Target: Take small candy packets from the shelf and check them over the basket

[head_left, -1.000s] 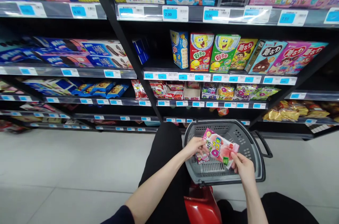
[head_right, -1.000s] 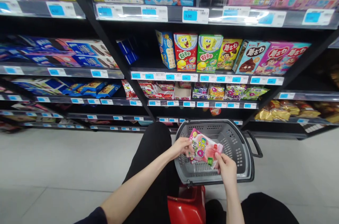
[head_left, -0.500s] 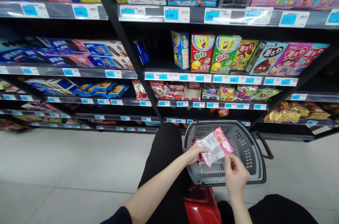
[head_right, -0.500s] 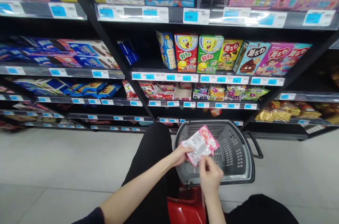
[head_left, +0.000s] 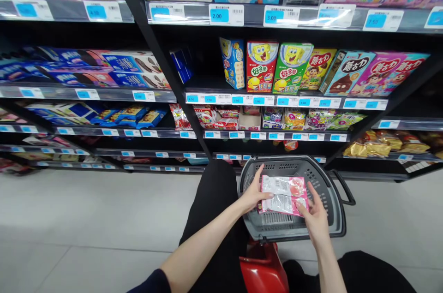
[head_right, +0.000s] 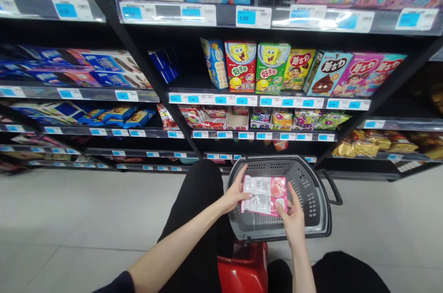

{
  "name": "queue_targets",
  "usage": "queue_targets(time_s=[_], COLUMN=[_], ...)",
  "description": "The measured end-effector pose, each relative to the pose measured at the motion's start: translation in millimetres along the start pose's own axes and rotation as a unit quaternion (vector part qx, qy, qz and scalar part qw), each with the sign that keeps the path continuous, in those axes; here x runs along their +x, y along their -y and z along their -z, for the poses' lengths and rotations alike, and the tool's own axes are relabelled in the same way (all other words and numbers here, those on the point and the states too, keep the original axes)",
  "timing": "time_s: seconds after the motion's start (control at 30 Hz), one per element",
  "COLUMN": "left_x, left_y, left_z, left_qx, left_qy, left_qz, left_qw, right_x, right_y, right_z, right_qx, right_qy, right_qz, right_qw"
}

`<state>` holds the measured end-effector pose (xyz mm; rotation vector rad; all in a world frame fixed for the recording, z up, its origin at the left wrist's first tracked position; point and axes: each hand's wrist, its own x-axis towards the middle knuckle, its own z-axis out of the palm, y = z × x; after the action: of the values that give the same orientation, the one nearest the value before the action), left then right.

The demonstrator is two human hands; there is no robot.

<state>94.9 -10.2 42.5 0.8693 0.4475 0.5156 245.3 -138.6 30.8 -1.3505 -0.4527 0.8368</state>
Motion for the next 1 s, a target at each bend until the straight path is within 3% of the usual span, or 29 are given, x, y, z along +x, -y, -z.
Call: queue_targets(time_s=[0.1, 0.27, 0.5, 0.63, 0.8, 1.0], left_x=[1.7, 5.2, 5.2, 3.0, 2.3, 0.8], left_y=[5.7, 10.6, 7.9, 9.1, 9.5, 2.4], left_z=[2.6, 8.9, 6.5, 5.5, 4.8, 2.5], left_qx=[0.039, 0.129, 0.223, 0.288, 0.350, 0.411], left_qy=[0.018, -0.014, -0.037, -0.075, -0.125, -0.117], left_qz=[-0.022, -0.048, -0.050, -0.068, -0.092, -0.090], left_qw=[0.999, 0.990, 0.973, 0.952, 0.924, 0.899], right_x=[0.3, 3.3, 8.4, 8.3, 6.3, -1.2], right_y=[1.0, -8.1, -23.7, -23.1, -15.8, -4.5], right_z=[3.3, 8.4, 8.5, 7.3, 4.5, -3.2], right_qx=[-0.043, -0.109, -0.071, -0.095, -0.132, -0.151], right_qy=[-0.007, 0.001, -0.050, -0.059, -0.018, -0.024], right_qz=[0.022, 0.047, 0.034, 0.045, 0.059, 0.089], right_qw=[0.999, 0.993, 0.996, 0.993, 0.989, 0.984])
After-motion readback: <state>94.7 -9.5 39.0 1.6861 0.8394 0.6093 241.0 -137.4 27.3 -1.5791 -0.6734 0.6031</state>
